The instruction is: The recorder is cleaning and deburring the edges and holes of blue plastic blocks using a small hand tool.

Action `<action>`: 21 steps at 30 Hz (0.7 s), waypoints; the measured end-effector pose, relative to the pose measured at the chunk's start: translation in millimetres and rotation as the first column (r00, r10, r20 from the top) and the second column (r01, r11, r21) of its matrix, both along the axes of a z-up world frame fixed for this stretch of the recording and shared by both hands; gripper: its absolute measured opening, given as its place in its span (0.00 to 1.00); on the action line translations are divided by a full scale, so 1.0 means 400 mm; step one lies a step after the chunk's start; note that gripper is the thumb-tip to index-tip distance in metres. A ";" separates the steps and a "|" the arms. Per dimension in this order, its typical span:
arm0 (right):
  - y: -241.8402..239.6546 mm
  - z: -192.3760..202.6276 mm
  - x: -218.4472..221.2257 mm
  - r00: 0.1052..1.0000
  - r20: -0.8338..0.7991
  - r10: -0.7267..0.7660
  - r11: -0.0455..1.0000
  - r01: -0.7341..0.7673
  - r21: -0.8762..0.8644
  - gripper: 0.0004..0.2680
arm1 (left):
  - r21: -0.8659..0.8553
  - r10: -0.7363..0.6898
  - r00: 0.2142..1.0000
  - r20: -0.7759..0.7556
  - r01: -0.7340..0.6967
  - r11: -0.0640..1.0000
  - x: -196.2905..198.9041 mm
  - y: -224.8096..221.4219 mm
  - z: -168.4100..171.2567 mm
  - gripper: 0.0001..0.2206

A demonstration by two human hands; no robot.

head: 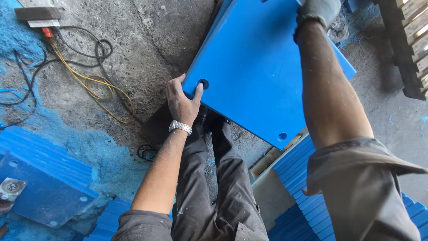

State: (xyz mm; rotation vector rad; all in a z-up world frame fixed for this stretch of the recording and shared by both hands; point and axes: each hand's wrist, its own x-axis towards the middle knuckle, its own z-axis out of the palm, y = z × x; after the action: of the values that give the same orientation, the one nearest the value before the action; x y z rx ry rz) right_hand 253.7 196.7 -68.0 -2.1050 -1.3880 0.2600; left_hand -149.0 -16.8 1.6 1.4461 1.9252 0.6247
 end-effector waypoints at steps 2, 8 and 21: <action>-0.054 -0.021 0.052 0.997 -0.033 -0.065 0.998 0.065 0.000 0.11 | 0.027 -0.012 0.999 -0.038 0.013 1.000 -0.007 0.004 0.006 0.24; -0.491 0.164 0.013 0.946 0.082 -0.314 0.939 0.323 -0.122 0.16 | 0.022 0.039 0.976 -0.213 -0.036 0.999 0.023 -0.078 0.025 0.21; -1.083 0.352 0.106 0.652 -0.149 -0.744 0.431 0.297 -0.852 0.18 | -0.685 0.013 0.989 0.145 0.091 0.723 -0.042 -0.451 0.063 0.27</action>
State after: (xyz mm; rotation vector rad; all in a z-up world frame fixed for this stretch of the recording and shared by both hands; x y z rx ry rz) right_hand 296.3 -236.5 72.7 -2.7235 -0.1300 1.2371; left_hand -165.9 -197.4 26.8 0.9172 1.7281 -0.0485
